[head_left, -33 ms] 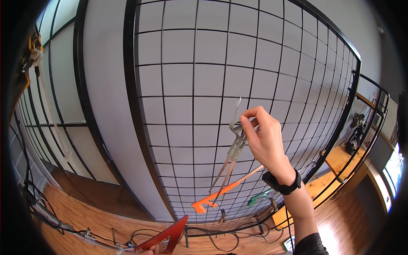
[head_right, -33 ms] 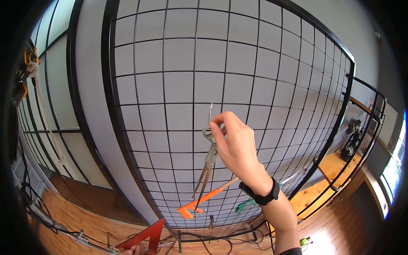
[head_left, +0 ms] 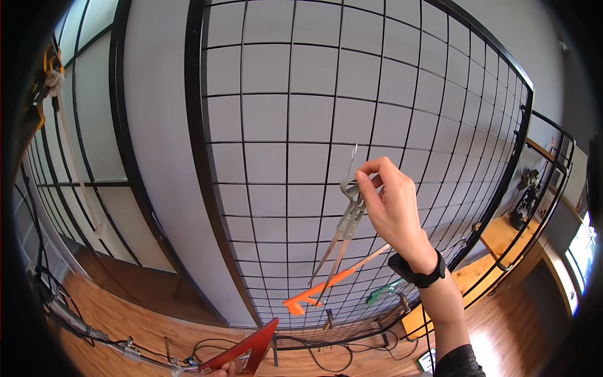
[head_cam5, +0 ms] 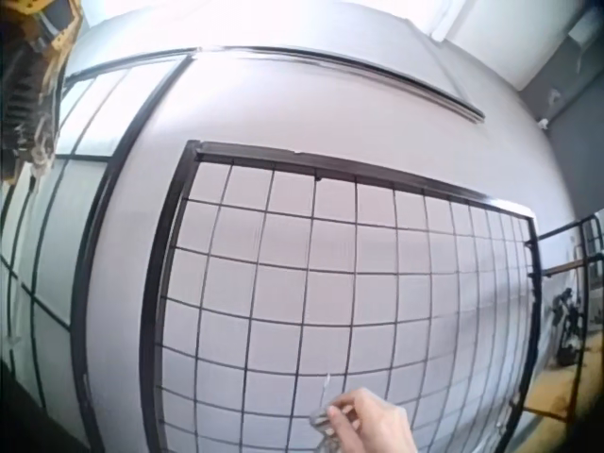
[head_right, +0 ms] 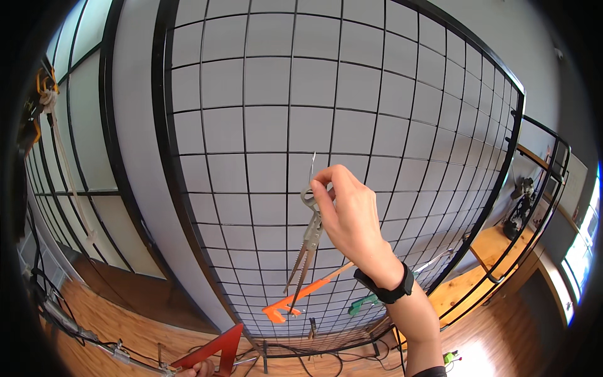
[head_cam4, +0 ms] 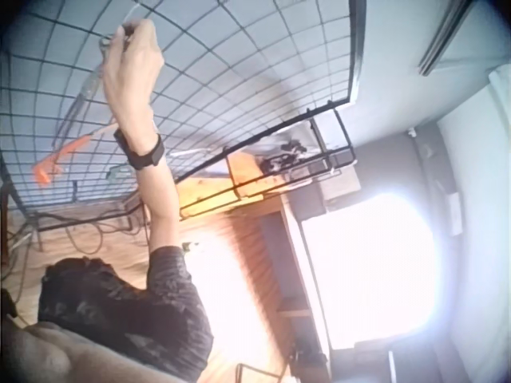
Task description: The recorder is hanging various tools, such as pliers and hammers, on a metal grid wall.
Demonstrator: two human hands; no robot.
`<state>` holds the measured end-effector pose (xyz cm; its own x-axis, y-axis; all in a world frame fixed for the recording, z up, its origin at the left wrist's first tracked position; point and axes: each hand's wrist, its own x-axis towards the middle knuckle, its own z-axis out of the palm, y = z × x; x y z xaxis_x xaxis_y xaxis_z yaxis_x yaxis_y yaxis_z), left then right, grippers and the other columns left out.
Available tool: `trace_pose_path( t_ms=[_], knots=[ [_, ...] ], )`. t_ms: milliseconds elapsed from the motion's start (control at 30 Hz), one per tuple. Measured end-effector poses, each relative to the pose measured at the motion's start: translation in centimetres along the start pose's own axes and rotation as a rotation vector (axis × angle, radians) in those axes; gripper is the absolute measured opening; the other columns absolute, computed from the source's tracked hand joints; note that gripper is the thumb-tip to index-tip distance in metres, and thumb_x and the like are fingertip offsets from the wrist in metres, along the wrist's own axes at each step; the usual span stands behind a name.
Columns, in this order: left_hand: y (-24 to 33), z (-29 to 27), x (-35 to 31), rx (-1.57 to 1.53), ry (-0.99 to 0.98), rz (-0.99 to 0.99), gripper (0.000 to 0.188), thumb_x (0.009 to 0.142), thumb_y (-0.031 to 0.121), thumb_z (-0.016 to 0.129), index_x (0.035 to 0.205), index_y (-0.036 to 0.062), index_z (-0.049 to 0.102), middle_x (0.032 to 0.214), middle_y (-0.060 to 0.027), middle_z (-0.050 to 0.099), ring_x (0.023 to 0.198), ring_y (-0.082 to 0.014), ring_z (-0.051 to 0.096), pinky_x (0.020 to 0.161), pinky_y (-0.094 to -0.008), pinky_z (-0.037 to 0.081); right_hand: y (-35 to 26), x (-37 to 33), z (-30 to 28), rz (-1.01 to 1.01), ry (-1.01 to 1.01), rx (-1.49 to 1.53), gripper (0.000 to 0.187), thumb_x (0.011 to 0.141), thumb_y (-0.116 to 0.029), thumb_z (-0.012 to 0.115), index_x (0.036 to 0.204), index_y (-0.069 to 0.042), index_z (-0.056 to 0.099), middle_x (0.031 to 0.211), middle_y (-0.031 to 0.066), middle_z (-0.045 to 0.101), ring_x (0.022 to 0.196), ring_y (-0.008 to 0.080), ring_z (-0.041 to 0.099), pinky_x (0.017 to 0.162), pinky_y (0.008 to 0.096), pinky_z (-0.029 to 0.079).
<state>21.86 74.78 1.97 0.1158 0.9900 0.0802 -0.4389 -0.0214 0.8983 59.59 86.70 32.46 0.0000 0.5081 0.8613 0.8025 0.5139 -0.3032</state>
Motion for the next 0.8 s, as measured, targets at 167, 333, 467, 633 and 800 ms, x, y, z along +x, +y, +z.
trace_pose_path(
  t_ms=[167, 333, 467, 633, 800],
  knots=[
    [-0.8, -1.8, -0.7, -0.076, -0.02, -0.088, 0.032, 0.079, 0.027, 0.068, 0.082, 0.0022, 0.049, 0.074, -0.0074, 0.052, 0.067, -0.0228, 0.05, 0.064, -0.0301, 0.04, -1.1, -0.9, -0.3, -0.013, 0.028, -0.031, 0.011, 0.085, -0.003, 0.064, 0.093, 0.0, 0.057, 0.079, 0.0098, 0.063, 0.06, 0.0217, 0.059, 0.054, 0.0293, 0.046],
    [1.0, -1.7, 0.8, -0.338, -0.322, -0.167, 0.027, 0.081, 0.021, 0.068, 0.084, 0.0025, 0.049, 0.076, -0.007, 0.055, 0.068, -0.0201, 0.054, 0.063, -0.0302, 0.042, -3.6, -7.5, 1.0, -0.171, -0.052, 0.207, 0.016, 0.078, -0.007, 0.07, 0.091, -0.002, 0.062, 0.082, 0.0102, 0.063, 0.062, 0.0204, 0.06, 0.054, 0.0299, 0.047],
    [1.2, 0.4, 4.6, -0.283, -0.597, -0.076, 0.036, 0.077, 0.03, 0.067, 0.067, 0.0086, 0.04, 0.057, -0.0027, 0.045, 0.052, -0.0154, 0.043, 0.05, -0.0291, 0.029, -5.1, -13.5, 3.6, -0.236, -0.402, 0.327, 0.038, 0.081, -0.03, 0.072, 0.1, 0.001, 0.062, 0.095, 0.0172, 0.064, 0.081, 0.027, 0.064, 0.068, 0.0342, 0.052],
    [1.4, 3.3, 7.8, -0.383, -0.706, -0.224, 0.039, 0.077, 0.034, 0.068, 0.064, 0.0117, 0.039, 0.053, 0.0002, 0.043, 0.047, -0.0144, 0.037, 0.05, -0.0302, 0.026, -5.2, -22.2, 7.1, 0.574, -0.354, 0.873, 0.06, 0.08, -0.029, 0.074, 0.124, 0.005, 0.05, 0.117, 0.0188, 0.059, 0.106, 0.0306, 0.059, 0.092, 0.0403, 0.047],
    [-2.4, 6.0, 8.6, -0.599, -0.763, -0.438, 0.038, 0.082, 0.039, 0.062, 0.068, 0.0147, 0.036, 0.055, 0.0022, 0.044, 0.053, -0.0147, 0.036, 0.057, -0.0309, 0.025, -5.6, -26.9, 5.7, 0.684, -0.818, 0.841, 0.055, 0.082, -0.032, 0.074, 0.12, 0.003, 0.054, 0.108, 0.0145, 0.065, 0.098, 0.0236, 0.064, 0.085, 0.034, 0.048]
  ],
)
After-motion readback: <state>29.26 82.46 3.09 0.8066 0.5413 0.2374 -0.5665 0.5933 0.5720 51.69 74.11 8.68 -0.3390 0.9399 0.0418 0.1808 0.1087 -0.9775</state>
